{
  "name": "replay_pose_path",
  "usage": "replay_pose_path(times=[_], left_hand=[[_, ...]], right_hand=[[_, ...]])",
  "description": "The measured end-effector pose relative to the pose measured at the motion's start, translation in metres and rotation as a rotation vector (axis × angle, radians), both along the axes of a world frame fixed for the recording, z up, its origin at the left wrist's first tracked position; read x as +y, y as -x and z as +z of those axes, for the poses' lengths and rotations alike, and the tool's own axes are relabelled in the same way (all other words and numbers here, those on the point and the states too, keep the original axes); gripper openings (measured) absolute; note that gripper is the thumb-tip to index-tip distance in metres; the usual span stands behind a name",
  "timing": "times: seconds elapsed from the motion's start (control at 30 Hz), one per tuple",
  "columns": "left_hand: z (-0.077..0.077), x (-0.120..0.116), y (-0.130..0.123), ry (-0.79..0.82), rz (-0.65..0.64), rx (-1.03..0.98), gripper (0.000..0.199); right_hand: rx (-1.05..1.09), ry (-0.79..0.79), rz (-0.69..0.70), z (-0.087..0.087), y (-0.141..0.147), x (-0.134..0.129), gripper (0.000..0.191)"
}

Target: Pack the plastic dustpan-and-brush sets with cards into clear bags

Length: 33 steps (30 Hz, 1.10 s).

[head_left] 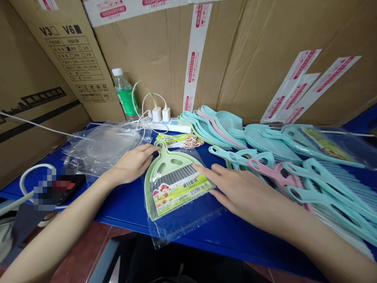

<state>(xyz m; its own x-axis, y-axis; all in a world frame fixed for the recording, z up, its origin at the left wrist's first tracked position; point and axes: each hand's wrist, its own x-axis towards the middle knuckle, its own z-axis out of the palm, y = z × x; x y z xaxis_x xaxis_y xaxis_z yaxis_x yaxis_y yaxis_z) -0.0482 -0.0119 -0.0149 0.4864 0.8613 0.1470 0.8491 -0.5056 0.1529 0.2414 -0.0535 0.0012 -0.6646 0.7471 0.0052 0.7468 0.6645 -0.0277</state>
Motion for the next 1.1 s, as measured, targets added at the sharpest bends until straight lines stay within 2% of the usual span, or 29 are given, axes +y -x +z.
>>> replay_pose_path(times=[0.17, 0.27, 1.1], left_hand=[[-0.002, 0.0, -0.001, -0.014, -0.008, 0.044, 0.048], [-0.002, 0.0, -0.002, -0.011, -0.01, 0.058, 0.049], [0.001, -0.002, -0.004, 0.01, -0.005, 0.057, 0.049]], right_hand=[[0.16, 0.091, 0.286, 0.002, 0.004, -0.01, 0.039], [0.176, 0.15, 0.346, 0.0, 0.004, -0.014, 0.037], [0.107, 0.204, 0.288, -0.001, 0.004, -0.011, 0.047]])
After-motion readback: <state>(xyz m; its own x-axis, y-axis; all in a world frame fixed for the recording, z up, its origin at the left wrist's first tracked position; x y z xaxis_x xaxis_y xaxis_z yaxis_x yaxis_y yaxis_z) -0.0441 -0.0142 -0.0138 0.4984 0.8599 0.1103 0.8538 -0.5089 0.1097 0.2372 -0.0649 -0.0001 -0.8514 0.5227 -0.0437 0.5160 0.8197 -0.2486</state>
